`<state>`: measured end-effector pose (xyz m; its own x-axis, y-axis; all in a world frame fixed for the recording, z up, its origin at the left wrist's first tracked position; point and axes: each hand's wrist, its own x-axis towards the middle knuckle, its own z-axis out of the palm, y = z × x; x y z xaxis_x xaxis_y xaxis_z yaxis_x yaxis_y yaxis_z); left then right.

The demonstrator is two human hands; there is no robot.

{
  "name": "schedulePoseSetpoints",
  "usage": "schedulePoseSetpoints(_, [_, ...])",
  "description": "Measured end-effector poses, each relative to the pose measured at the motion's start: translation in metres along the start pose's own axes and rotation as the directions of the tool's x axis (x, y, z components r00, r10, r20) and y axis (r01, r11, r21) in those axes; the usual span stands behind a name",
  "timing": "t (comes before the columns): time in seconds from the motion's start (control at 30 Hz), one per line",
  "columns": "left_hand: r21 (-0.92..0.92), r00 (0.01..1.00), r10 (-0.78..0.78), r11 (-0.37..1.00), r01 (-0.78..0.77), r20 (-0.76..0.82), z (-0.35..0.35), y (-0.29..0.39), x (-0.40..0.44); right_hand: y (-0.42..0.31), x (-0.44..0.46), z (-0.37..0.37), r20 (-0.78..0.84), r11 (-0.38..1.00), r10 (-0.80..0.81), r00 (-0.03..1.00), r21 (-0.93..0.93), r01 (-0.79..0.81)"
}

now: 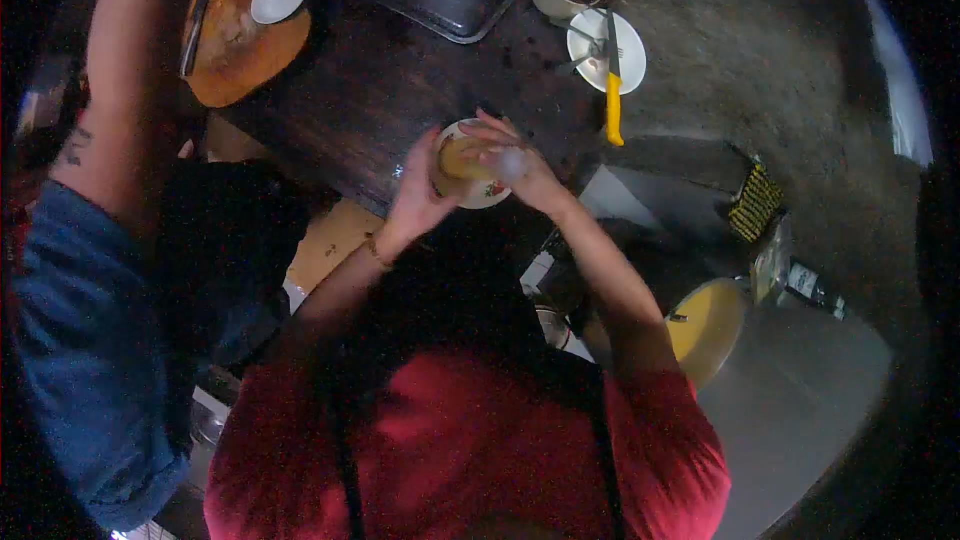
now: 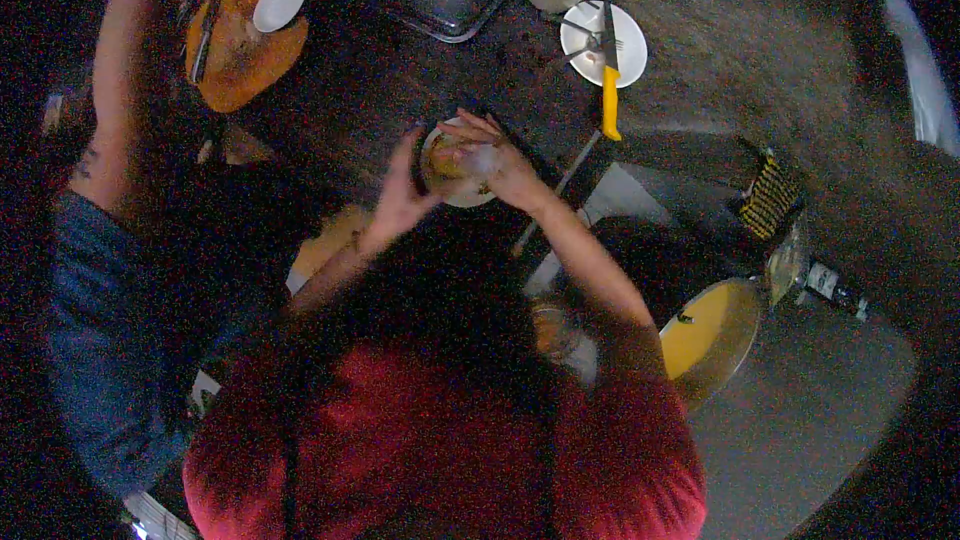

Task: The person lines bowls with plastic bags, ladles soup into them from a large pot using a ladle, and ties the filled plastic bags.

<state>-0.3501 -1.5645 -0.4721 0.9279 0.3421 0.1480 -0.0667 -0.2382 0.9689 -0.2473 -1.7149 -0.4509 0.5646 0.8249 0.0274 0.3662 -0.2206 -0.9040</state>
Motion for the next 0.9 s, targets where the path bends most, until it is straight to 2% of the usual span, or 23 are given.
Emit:
schedulePoseSetpoints(0.03, [0.116, 0.992, 0.128, 0.985, -0.127, 0.0, 0.015, -0.011, 0.0, 0.0, 0.0, 0.001, 0.002, 1.0, 0.0, 1.0, -0.001, 0.0])
schedulePoseSetpoints(0.07, [0.261, 0.972, 0.183, 0.941, -0.217, 0.148, 0.024, -0.008, 0.001, -0.001, 0.0, 0.004, 0.001, 0.998, -0.034, 0.999, -0.046, 0.034])
schedulePoseSetpoints(0.1, [0.259, 0.972, 0.182, 0.942, -0.215, 0.148, 0.045, -0.035, -0.006, 0.0, 0.0, 0.006, 0.002, 0.994, -0.067, 0.998, -0.091, 0.067])
schedulePoseSetpoints(0.13, [-0.132, 0.99, 0.082, 0.989, -0.066, 0.117, 0.076, -0.086, -0.021, 0.003, 0.0, 0.009, 0.006, 0.994, -0.063, 0.998, -0.091, 0.063])
schedulePoseSetpoints(0.17, [-0.504, 0.992, -0.024, 0.86, 0.083, 0.122, 0.093, -0.115, -0.027, 0.009, 0.0, 0.013, 0.003, 0.987, -0.064, 0.998, -0.148, 0.064])
schedulePoseSetpoints(0.2, [-0.509, 0.993, -0.028, 0.857, 0.083, 0.114, 0.095, -0.12, -0.021, 0.014, 0.0, 0.015, 0.003, 0.976, -0.067, 0.998, -0.206, 0.066])
schedulePoseSetpoints(0.27, [-0.059, 0.968, 0.116, 0.993, -0.105, 0.223, 0.094, -0.124, -0.016, 0.021, -0.001, 0.017, -0.013, 0.975, -0.06, 0.998, -0.217, 0.055])
schedulePoseSetpoints(0.3, [-0.06, 0.97, 0.109, 0.993, -0.098, 0.219, 0.098, -0.123, -0.016, 0.023, -0.003, 0.018, -0.044, 0.974, -0.057, 0.997, -0.223, 0.046])
schedulePoseSetpoints(0.33, [-0.413, 0.985, -0.095, 0.899, 0.148, 0.146, 0.105, -0.124, -0.016, 0.017, -0.005, 0.016, -0.041, 0.974, -0.056, 0.998, -0.222, 0.045])
schedulePoseSetpoints(0.37, [-0.712, 0.94, -0.305, 0.626, 0.318, 0.152, 0.105, -0.114, -0.013, 0.005, -0.004, 0.012, -0.067, 0.967, -0.083, 0.994, -0.245, 0.065])
schedulePoseSetpoints(0.4, [-0.709, 0.941, -0.303, 0.629, 0.319, 0.154, 0.099, -0.104, -0.014, -0.004, -0.005, 0.009, -0.096, 0.959, -0.113, 0.989, -0.269, 0.084])
schedulePoseSetpoints(0.43, [-0.383, 0.996, -0.028, 0.922, 0.06, 0.088, 0.08, -0.066, -0.006, -0.009, -0.007, 0.006, -0.105, 0.959, -0.116, 0.988, -0.271, 0.084])
schedulePoseSetpoints(0.47, [0.01, 0.957, 0.256, 0.966, -0.26, 0.138, 0.064, -0.036, 0.003, -0.014, -0.009, 0.004, -0.18, 0.978, -0.043, 0.983, -0.209, 0.005])
schedulePoseSetpoints(0.5, [0.008, 0.954, 0.262, 0.964, -0.266, 0.145, 0.055, -0.024, 0.009, -0.017, -0.011, 0.001, -0.247, 0.988, 0.034, 0.969, -0.141, -0.07])
schedulePoseSetpoints(0.57, [-0.053, 0.858, 0.156, 0.987, -0.149, 0.49, 0.037, -0.008, 0.021, -0.011, -0.018, -0.006, -0.309, 0.984, 0.128, 0.943, -0.078, -0.159])
schedulePoseSetpoints(0.6, [-0.052, 0.855, 0.16, 0.987, -0.155, 0.493, 0.027, -0.002, 0.028, -0.004, -0.021, -0.009, -0.357, 0.97, 0.224, 0.907, -0.007, -0.243])
schedulePoseSetpoints(0.67, [0.102, 0.697, -0.081, 0.995, 0.012, 0.712, 0.01, 0.003, 0.044, 0.008, -0.027, -0.013, -0.359, 0.975, 0.19, 0.914, -0.036, -0.217])
schedulePoseSetpoints(0.7, [0.1, 0.693, -0.079, 0.995, 0.01, 0.717, 0.009, -0.006, 0.048, 0.014, -0.03, -0.013, -0.347, 0.979, 0.158, 0.924, -0.07, -0.194])
schedulePoseSetpoints(0.73, [0.107, 0.665, -0.036, 0.992, -0.066, 0.746, 0.012, -0.021, 0.05, 0.02, -0.032, -0.01, -0.349, 0.978, 0.159, 0.923, -0.07, -0.195])
schedulePoseSetpoints(0.8, [0.111, 0.634, 0.005, 0.984, -0.142, 0.773, 0.014, -0.033, 0.053, 0.032, -0.035, -0.002, -0.349, 0.833, 0.552, 0.757, 0.273, -0.482])
schedulePoseSetpoints(0.83, [0.095, 0.643, 0.12, 0.952, -0.29, 0.756, 0.013, -0.034, 0.054, 0.035, -0.034, -0.001, -0.348, 0.832, 0.553, 0.757, 0.274, -0.482])
schedulePoseSetpoints(0.87, [0.084, 0.634, 0.234, 0.899, -0.43, 0.737, 0.013, -0.035, 0.057, 0.038, -0.033, -0.003, -0.26, 0.687, 0.716, 0.648, 0.424, -0.59])
schedulePoseSetpoints(0.9, [0.084, 0.634, 0.233, 0.9, -0.429, 0.738, 0.011, -0.037, 0.056, 0.042, -0.033, -0.002, -0.142, 0.503, 0.843, 0.518, 0.548, -0.668])
